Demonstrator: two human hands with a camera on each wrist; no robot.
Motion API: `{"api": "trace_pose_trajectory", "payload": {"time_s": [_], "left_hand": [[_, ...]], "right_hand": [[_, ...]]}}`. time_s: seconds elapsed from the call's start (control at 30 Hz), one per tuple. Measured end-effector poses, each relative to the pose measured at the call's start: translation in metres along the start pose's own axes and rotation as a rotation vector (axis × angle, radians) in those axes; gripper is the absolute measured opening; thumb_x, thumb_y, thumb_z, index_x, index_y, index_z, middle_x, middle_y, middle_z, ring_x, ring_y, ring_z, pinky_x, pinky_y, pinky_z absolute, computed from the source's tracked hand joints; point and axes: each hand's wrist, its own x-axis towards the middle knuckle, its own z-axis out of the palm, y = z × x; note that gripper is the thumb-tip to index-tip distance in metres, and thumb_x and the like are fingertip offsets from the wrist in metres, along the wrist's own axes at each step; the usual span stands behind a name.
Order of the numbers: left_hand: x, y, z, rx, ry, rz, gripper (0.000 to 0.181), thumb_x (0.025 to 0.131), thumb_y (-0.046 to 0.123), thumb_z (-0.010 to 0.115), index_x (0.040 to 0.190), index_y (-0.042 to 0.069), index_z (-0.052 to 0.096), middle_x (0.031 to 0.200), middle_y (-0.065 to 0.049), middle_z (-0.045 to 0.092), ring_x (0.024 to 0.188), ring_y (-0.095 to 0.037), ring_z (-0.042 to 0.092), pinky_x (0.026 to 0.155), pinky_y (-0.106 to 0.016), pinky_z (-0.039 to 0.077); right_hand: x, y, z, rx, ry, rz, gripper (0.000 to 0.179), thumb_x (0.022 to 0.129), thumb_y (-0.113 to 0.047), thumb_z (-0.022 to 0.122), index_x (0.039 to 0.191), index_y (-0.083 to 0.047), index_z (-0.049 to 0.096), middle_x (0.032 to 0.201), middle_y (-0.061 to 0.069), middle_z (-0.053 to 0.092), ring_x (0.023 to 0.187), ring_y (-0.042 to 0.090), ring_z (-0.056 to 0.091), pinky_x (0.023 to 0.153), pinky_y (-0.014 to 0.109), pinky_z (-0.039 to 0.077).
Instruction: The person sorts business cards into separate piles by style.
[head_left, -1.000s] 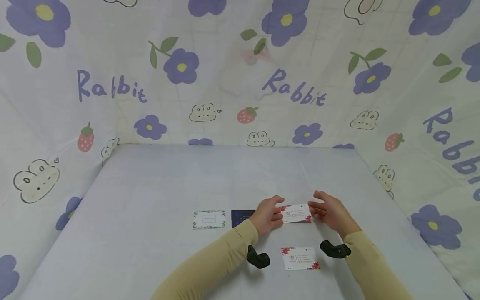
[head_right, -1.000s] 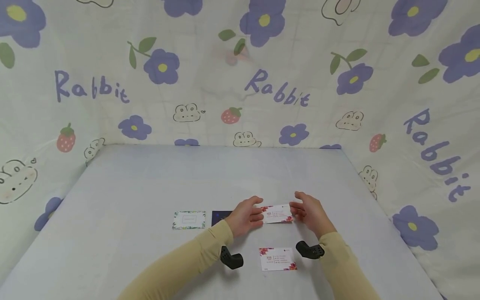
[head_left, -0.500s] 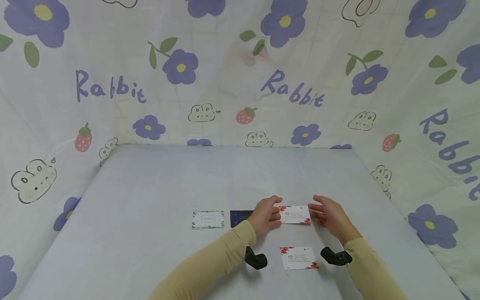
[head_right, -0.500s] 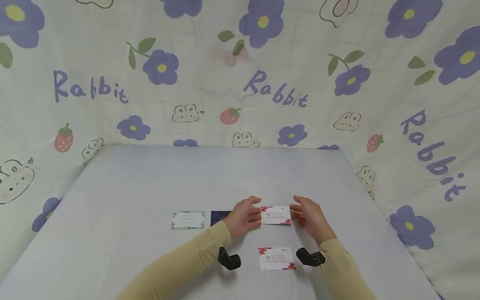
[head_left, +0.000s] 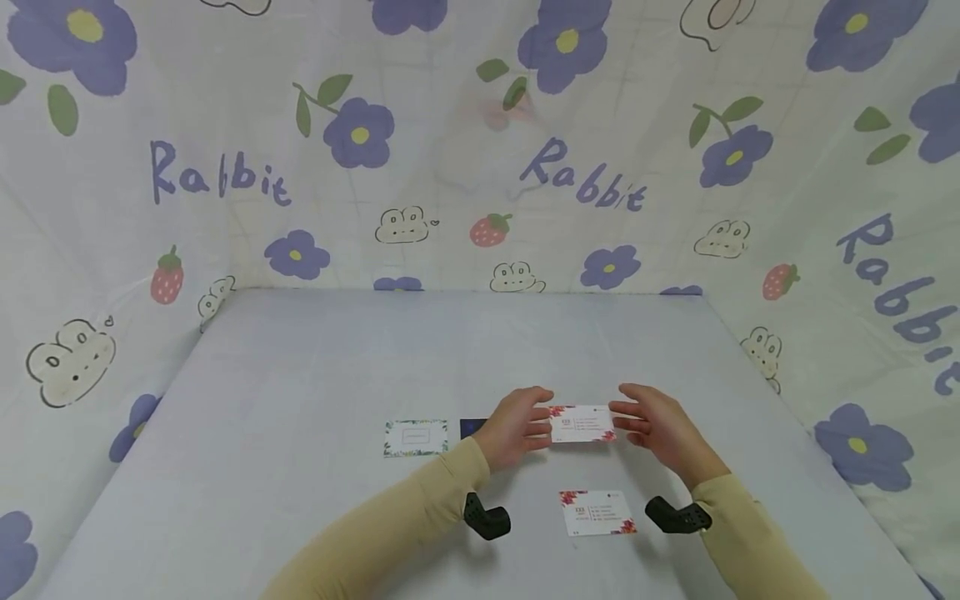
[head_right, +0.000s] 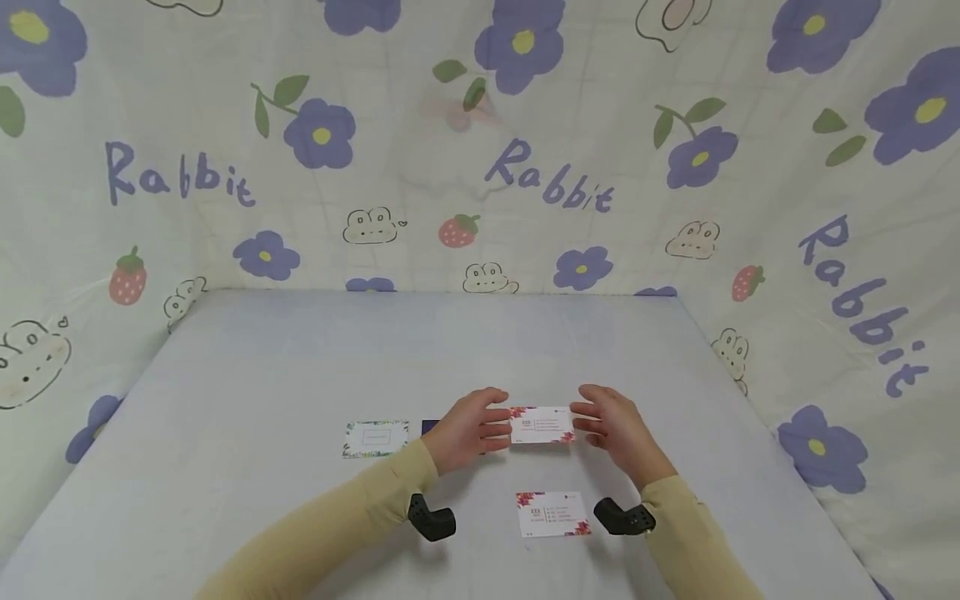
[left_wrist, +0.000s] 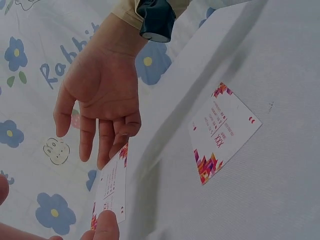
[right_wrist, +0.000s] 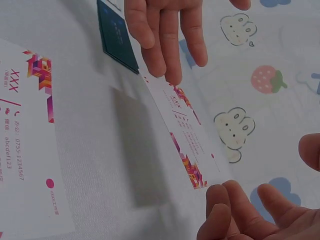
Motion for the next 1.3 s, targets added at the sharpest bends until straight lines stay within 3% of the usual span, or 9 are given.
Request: {"api": "trace_pose_trajectory", "payload": {"time_s": [0.3,0.83,1.3], "left_hand": [[-0.017,0.001,-0.014,-0.007,-0.021,0.002,0.067,0.101,0.032,0.056,0.156,0.003,0.031,0.155,-0.029,0.040,0.133,-0.041,0.052,0.114,-0.051,0.045],[-0.011,-0.004,-0.022,0.016,0.003,-0.018,0.067,0.101,0.032,0.055,0.157,0.004,0.033,0.156,-0.030,0.040,0.135,-0.041,0.051,0.111,-0.049,0.049],[-0.006,-0.008,-0.018,0.001,-0.015,-0.006,0.064,0.102,0.030,0.053,0.157,0.003,0.034,0.159,-0.034,0.030,0.146,-0.048,0.038,0.115,-0.054,0.044]], "right_hand": [[-0.001,0.002,0.012,-0.024,-0.026,-0.026,0.075,0.108,-0.049,0.041,0.161,-0.003,0.016,0.158,0.026,0.039,0.114,0.018,0.057,0.085,0.023,0.048],[0.008,0.011,0.024,-0.023,-0.006,-0.009,0.072,0.108,-0.045,0.043,0.159,0.000,0.020,0.152,0.025,0.046,0.103,0.015,0.059,0.081,0.025,0.048],[0.012,0.019,0.027,-0.077,0.017,-0.023,0.071,0.107,-0.045,0.044,0.158,0.002,0.024,0.153,0.028,0.045,0.111,0.021,0.061,0.083,0.024,0.049]]}}
